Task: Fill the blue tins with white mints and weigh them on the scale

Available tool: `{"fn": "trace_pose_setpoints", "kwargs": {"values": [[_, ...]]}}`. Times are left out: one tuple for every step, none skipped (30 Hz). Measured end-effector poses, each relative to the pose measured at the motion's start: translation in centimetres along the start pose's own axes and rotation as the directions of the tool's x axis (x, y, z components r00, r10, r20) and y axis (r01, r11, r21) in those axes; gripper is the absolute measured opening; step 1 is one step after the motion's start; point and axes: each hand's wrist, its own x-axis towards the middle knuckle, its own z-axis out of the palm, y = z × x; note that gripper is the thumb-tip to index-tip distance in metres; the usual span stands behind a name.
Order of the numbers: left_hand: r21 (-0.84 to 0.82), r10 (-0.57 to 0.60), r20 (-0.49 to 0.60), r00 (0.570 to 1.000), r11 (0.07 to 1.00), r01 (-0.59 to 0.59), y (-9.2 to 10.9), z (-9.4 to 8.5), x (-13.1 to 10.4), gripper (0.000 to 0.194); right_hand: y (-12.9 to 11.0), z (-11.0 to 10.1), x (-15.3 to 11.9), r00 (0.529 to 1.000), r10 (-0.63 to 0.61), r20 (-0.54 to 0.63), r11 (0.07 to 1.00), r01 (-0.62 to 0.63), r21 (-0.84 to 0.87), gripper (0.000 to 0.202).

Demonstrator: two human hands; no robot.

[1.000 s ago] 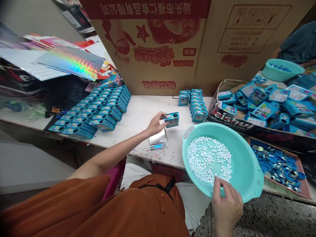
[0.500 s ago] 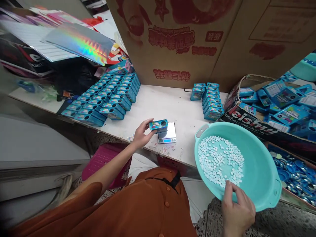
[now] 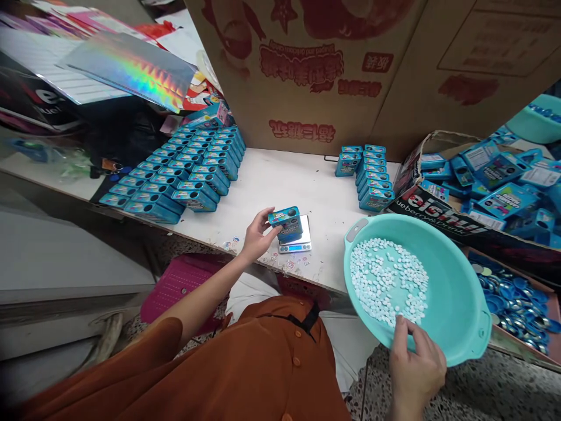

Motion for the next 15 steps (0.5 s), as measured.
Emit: {"fn": "trace_pose_setpoints", "kwargs": {"values": [[-0.042, -0.025, -0.003, 1.0, 0.999, 0.025, 0.0, -0.1, 0.2, 0.052, 0.0, 0.0, 0.0, 1.0, -0.012, -0.001, 1.0, 0.012, -0.003, 0.032], [-0.086, -0.045, 0.0, 0.999, 0.995, 0.045, 0.0, -0.2, 0.5, 0.053, 0.1, 0.0, -0.1, 1.0, -0.022, -0.002, 1.0, 0.022, -0.006, 0.032], [-0.126, -0.06, 0.006, 0.998, 0.99, 0.06, 0.2, -0.3, 0.7, 0.053, 0.1, 0.1, -0.1, 1.0, -0.027, -0.006, 1.0, 0.027, -0.008, 0.031], [-0.154, -0.064, 0.009, 0.998, 0.986, 0.065, 0.3, -0.4, 0.9, 0.052, 0.1, 0.1, -0.1, 1.0, -0.027, -0.008, 1.0, 0.027, -0.01, 0.031], [-0.158, -0.055, 0.011, 0.998, 0.986, 0.056, 0.5, -0.6, 1.0, 0.052, 0.2, 0.2, -0.1, 1.0, -0.027, -0.009, 1.0, 0.027, -0.011, 0.031], [-0.134, -0.033, 0.022, 0.999, 0.99, 0.036, 0.7, -0.7, 1.1, 0.052, 0.2, 0.2, -0.1, 1.0, -0.025, -0.011, 1.0, 0.025, -0.012, 0.03], [-0.094, -0.005, 0.036, 0.999, 0.996, 0.008, 0.9, -0.7, 1.1, 0.053, 0.2, 0.3, -0.1, 1.0, -0.025, -0.012, 1.0, 0.025, -0.013, 0.03], [-0.054, 0.024, 0.04, 0.999, 0.998, -0.021, 1.1, -0.8, 1.1, 0.055, 0.3, 0.3, -0.1, 1.0, -0.025, -0.01, 1.0, 0.025, -0.011, 0.029], [-0.024, 0.049, 0.025, 0.998, 0.999, -0.048, 1.2, -0.8, 1.1, 0.055, 0.2, 0.3, -0.1, 1.0, -0.023, -0.009, 1.0, 0.023, -0.008, 0.029], [-0.005, 0.07, -0.006, 0.998, 0.998, -0.07, 1.3, -0.8, 1.0, 0.056, 0.2, 0.4, -0.1, 1.0, -0.019, -0.013, 1.0, 0.019, -0.001, 0.029], [0.007, 0.09, -0.04, 0.995, 0.996, -0.09, 1.4, -0.8, 0.9, 0.056, 0.2, 0.4, -0.1, 1.0, -0.016, -0.02, 1.0, 0.017, 0.007, 0.028], [0.022, 0.116, -0.062, 0.991, 0.993, -0.115, 1.4, -0.9, 0.8, 0.056, 0.1, 0.4, -0.1, 0.999, -0.013, -0.029, 1.0, 0.013, 0.015, 0.028], [0.039, 0.144, -0.059, 0.988, 0.989, -0.142, 1.5, -0.9, 0.8, 0.056, 0.1, 0.4, -0.1, 0.999, -0.01, -0.04, 1.0, 0.01, 0.021, 0.028], [0.058, 0.169, -0.037, 0.985, 0.984, -0.167, 1.5, -0.9, 0.7, 0.056, 0.1, 0.4, -0.1, 0.999, -0.004, -0.049, 1.0, 0.006, 0.023, 0.028], [0.071, 0.188, -0.019, 0.982, 0.98, -0.186, 1.5, -0.9, 0.7, 0.056, 0.0, 0.4, -0.1, 0.999, 0.0, -0.051, 1.0, 0.001, 0.023, 0.028]]}}
